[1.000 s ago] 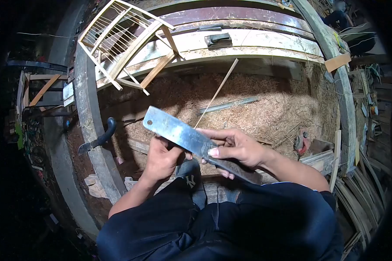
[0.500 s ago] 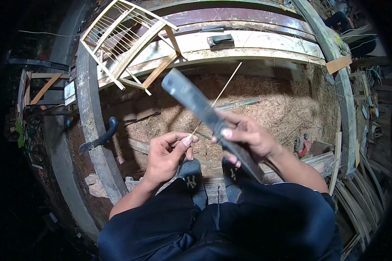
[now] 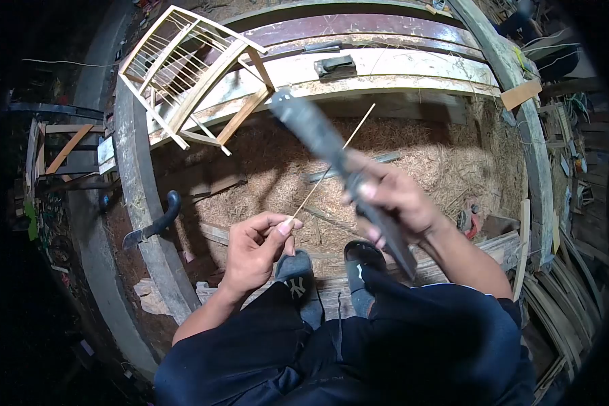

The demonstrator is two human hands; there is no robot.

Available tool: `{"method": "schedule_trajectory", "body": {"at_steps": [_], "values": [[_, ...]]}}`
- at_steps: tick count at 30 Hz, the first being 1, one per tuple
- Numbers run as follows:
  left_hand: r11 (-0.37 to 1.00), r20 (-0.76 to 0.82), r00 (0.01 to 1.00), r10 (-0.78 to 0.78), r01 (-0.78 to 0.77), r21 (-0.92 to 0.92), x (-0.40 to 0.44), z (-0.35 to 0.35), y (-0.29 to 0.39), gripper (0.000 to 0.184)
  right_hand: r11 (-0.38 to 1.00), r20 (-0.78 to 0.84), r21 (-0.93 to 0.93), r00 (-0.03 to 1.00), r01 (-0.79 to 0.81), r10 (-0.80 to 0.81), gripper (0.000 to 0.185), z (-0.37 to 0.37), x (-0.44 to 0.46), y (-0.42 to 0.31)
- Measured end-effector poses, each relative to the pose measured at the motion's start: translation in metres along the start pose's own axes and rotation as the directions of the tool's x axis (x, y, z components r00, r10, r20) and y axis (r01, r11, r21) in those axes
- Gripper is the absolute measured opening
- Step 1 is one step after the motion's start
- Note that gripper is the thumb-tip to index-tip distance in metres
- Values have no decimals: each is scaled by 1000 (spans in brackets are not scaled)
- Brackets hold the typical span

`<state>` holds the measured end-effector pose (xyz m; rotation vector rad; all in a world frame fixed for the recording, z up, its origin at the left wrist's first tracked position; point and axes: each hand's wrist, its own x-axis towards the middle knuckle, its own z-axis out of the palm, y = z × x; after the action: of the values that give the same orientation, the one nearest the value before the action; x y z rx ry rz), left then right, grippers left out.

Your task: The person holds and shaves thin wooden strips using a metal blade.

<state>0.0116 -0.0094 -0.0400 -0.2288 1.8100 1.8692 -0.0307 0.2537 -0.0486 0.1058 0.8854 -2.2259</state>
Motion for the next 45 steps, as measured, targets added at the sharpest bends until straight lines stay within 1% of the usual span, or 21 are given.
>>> {"method": "schedule_trajectory", "body": {"at_steps": [2,4,6,8,10,11,14,16,18,19,21,22,26,27,31,32,34,38,41,43,45], "values": [[1000,4,1000,8,-8,-2,-2,-1,-1,19,972,0,181,988,153,-156,63,-7,1,-14],[997,3,997,71,-71,-5,0,-2,-3,19,991,20,86,994,101,-103,67,-5,2,-10],[998,8,998,62,-62,-4,1,-3,-5,19,998,20,-27,998,-53,54,69,-3,3,3],[999,13,999,49,-49,-1,2,-2,-4,20,998,20,-36,998,-53,54,69,-6,4,4],[998,6,998,55,-55,14,1,0,-1,20,995,-71,-13,992,104,-104,68,-7,1,-17],[999,4,999,51,-51,14,0,0,0,20,975,-31,110,981,195,-193,68,-15,3,-21],[996,-15,997,80,-79,31,1,-1,1,22,982,22,103,987,159,-162,62,-9,1,-17],[999,7,999,44,-44,29,1,-6,0,20,999,-51,5,998,48,-48,64,-9,0,-11],[999,1,999,41,-41,25,1,-2,1,20,978,-189,-137,965,157,-181,60,-16,-3,-28],[999,-11,999,36,-35,16,-1,-1,1,20,958,-191,-208,952,198,-239,54,-42,-2,-44],[999,-25,999,34,-34,30,-2,-2,-1,21,891,-163,-38,877,452,-452,49,-36,-4,-65],[998,-33,999,43,-41,47,0,-3,0,21,857,-222,-30,833,514,-507,49,-30,-3,-68],[1000,-27,1000,15,-14,22,3,-1,1,21,963,-56,-111,966,244,-251,70,-21,-2,-35],[1000,-14,1000,9,-9,15,4,-1,1,22,973,3,-127,981,193,-194,69,-21,0,-23],[1000,35,999,-23,22,7,4,2,7,22,982,89,-178,993,-60,76,66,-1,3,8],[1000,36,999,-23,23,10,4,0,5,22,984,161,-166,982,-70,98,65,-1,5,19],[1000,65,998,11,-12,14,4,-2,0,19,974,177,-149,965,-169,195,65,10,5,26],[995,-26,998,52,-54,-80,2,7,1,18,962,193,-153,948,-224,252,64,15,7,31],[999,23,999,42,-42,5,1,3,6,18,970,196,-132,954,-202,226,64,16,7,30],[998,38,998,-54,52,44,0,0,5,18,971,189,-118,955,-210,229,65,14,6,30],[999,33,999,-28,27,26,0,3,2,19,971,182,-104,956,-216,232,65,15,5,30]]}}
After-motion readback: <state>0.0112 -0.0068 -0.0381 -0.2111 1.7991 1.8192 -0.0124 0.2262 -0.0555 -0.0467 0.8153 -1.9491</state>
